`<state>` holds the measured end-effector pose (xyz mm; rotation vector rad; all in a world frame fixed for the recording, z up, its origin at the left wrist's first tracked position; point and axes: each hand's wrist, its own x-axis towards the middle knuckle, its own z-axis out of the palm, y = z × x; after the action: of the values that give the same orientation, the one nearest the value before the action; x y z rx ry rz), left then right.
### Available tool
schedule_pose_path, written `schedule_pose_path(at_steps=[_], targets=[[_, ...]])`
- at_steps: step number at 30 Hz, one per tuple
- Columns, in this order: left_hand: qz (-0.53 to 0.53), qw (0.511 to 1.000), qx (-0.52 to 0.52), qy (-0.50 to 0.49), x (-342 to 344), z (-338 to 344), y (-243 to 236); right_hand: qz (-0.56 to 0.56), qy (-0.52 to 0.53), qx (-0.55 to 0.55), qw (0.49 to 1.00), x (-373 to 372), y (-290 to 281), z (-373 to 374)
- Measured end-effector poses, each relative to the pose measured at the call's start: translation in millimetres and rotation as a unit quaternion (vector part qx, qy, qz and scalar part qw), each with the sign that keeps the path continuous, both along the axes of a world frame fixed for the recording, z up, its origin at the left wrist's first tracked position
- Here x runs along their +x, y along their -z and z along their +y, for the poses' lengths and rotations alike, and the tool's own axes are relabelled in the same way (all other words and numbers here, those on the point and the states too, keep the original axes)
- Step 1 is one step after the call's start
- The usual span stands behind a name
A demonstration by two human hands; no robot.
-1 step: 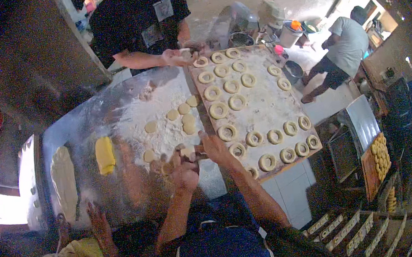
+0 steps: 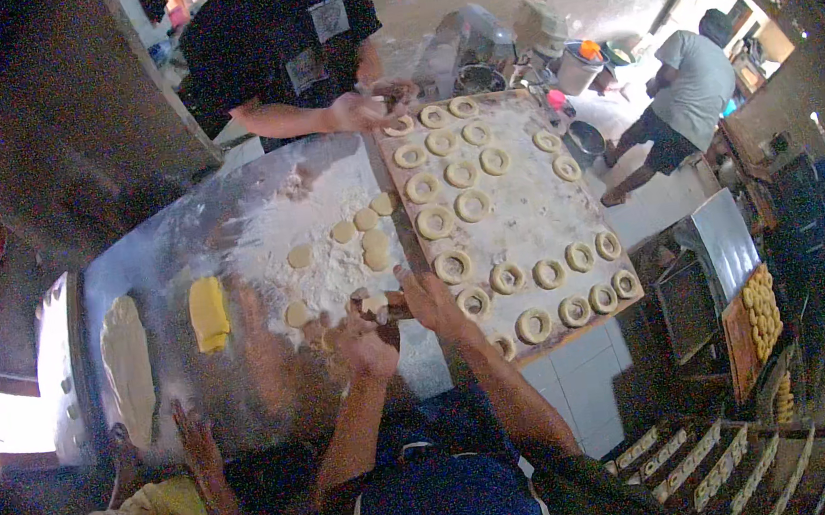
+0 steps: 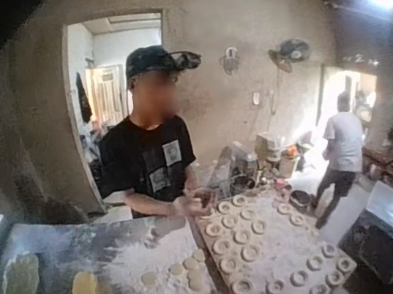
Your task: The person shapes small dough pieces into rings by hand and places them on a wooden board. They repeatedly pick up dough, form it into a circle, and arrange the finished rings on the board alongside others.
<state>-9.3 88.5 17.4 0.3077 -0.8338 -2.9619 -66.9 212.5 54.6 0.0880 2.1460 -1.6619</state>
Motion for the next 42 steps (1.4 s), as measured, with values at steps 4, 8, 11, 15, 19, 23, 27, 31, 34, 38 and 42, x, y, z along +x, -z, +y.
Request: schedule_pose_path(at_steps=[4,8,11,15,19,23,27,31,34,38,42], targets=[[0.051,0.957,-0.276,-0.08,-24.0,20.4,9.9,0.029,0.134,-0.182,0.974,0.6,10.9,9.9],[0.189,0.545,-0.775,-0.256,-46.8,42.4,23.1,0.004,0.014,0.081,0.997,-16.6,18.1,27.6],[-0.121,0.987,0.098,-0.04,-54.2,63.7,31.8,0.037,0.076,-0.014,0.996,-18.7,20.4,38.6],[0.174,0.446,-0.836,-0.268,-60.3,86.2,42.9,0.081,0.102,0.056,0.99,-19.4,20.6,63.8],[-0.012,0.963,-0.227,-0.147,-71.2,116.2,50.3,0.108,0.052,0.042,0.992,-36.2,24.5,94.0],[0.067,0.772,-0.582,-0.249,-83.0,141.5,41.5,-0.041,-0.003,0.065,0.997,-53.0,25.6,121.2],[-0.156,0.961,-0.196,-0.117,-89.5,162.4,18.2,0.033,0.007,0.001,0.999,-59.4,20.6,136.2],[-0.045,0.767,-0.63,-0.111,-94.4,178.0,7.8,0.099,-0.004,-0.015,0.995,-70.2,14.1,155.9],[-0.161,0.957,-0.184,-0.159,-102.1,194.6,20.9,0.125,-0.09,0.06,0.986,-76.2,15.7,168.3],[0.034,0.641,-0.718,-0.269,-108.8,197.5,45.2,0.07,-0.04,-0.046,0.996,-85.0,23.8,184.1],[0.093,0.569,-0.782,-0.237,-113.4,187.4,48.1,0.173,-0.105,-0.146,0.968,-102.7,29.9,201.7]])
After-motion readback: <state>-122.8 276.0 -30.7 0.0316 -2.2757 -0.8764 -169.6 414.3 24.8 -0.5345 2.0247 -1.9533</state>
